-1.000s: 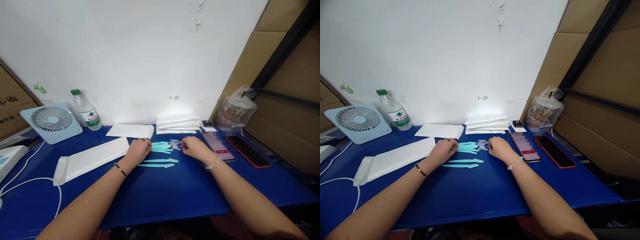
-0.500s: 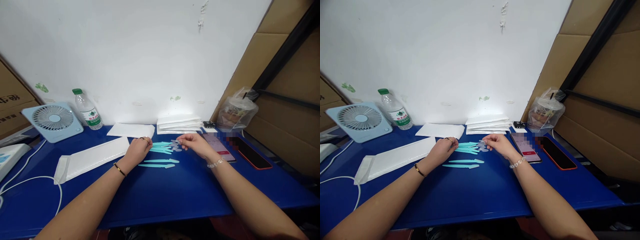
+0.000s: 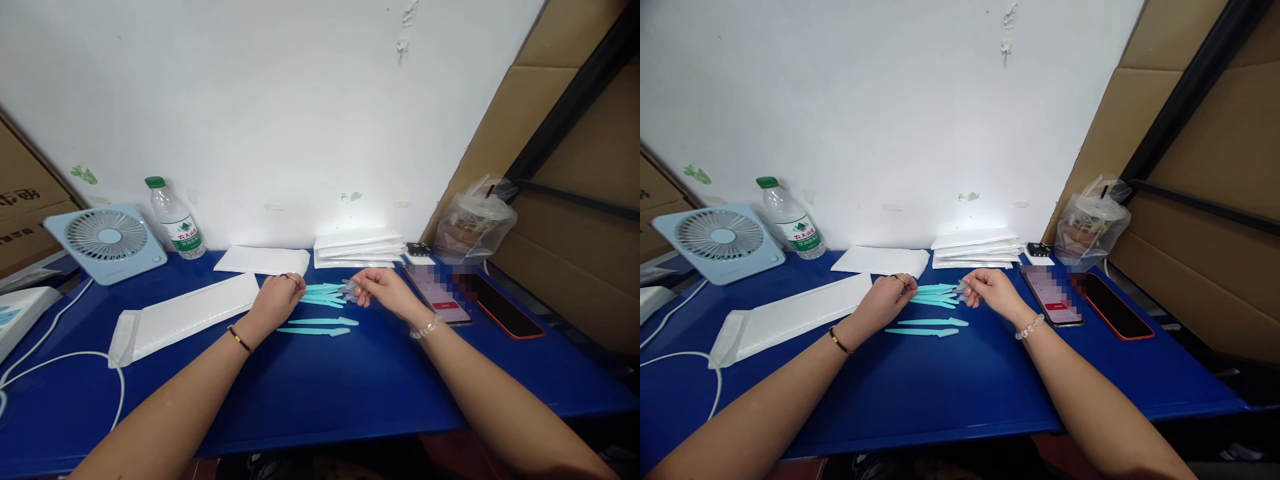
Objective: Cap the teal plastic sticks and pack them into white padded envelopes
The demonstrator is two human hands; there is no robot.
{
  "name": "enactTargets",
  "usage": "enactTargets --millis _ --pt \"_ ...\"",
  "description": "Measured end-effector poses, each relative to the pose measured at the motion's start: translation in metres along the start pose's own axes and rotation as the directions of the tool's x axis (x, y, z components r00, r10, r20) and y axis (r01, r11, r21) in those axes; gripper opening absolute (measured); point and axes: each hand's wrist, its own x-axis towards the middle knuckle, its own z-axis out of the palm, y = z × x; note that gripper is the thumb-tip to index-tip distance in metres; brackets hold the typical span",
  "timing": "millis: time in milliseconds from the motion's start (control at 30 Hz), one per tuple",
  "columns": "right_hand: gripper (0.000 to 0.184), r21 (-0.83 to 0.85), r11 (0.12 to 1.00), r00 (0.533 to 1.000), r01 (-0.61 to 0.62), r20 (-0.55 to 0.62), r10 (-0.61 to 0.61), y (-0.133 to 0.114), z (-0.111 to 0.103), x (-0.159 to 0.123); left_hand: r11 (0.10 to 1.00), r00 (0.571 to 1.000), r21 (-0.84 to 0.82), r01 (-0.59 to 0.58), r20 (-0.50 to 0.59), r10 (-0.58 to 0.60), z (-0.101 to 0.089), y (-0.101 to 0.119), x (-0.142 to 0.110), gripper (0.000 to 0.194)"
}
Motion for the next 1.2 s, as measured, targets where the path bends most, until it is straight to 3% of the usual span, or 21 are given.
enactTargets --millis 167,267,367,467,667,800,900,1100,1200 --pt "0.04 0.023 0.999 0.998 0.035 0.06 -0.036 -0.002 0.016 -0.001 0.998 1.0 -0.062 -0.006 0.003 0.006 -0.001 0.003 -0.001 0.015" --pt "0.04 -0.036 0.999 0.991 0.027 0.128 -0.022 -0.005 0.017 -0.003 0.984 0.995 -0.181 0.005 0.094 0.012 -0.003 0.005 -0.003 0.018" --pt "0.038 -0.313 0.947 0.996 0.075 0.065 -0.058 -0.005 0.006 -0.005 0.955 0.965 -0.295 0.022 0.257 0.057 -0.006 0.007 -0.006 0.022" --pt "0.026 -0.587 0.794 0.984 0.159 0.034 -0.172 -0.002 -0.008 -0.005 0.951 0.94 -0.309 0.002 0.326 0.104 -0.006 0.009 -0.008 0.022" --pt "0.007 -0.769 0.591 0.97 0.244 0.188 -0.156 0.006 -0.007 -0.004 0.995 0.992 -0.03 -0.096 0.074 0.098 0.005 -0.001 -0.004 0.02" --pt "0.004 -0.818 0.53 0.974 0.223 0.174 -0.142 0.006 -0.002 -0.003 0.994 0.992 0.059 -0.094 0.092 0.088 0.007 -0.006 -0.001 0.015" --pt "0.003 -0.797 0.571 0.98 0.197 0.154 -0.123 0.004 -0.003 -0.003 0.997 0.992 0.032 -0.072 0.109 0.068 0.007 -0.005 0.0 0.013" --pt "0.02 -0.565 0.815 0.986 0.129 0.162 -0.044 0.0 -0.009 -0.005 0.999 0.993 -0.041 -0.019 0.116 0.023 0.007 -0.006 0.001 0.012" --pt "0.026 -0.507 0.851 0.982 0.139 0.182 -0.052 0.0 -0.008 -0.005 0.999 0.995 -0.053 -0.012 0.101 0.017 0.007 -0.007 0.001 0.012"
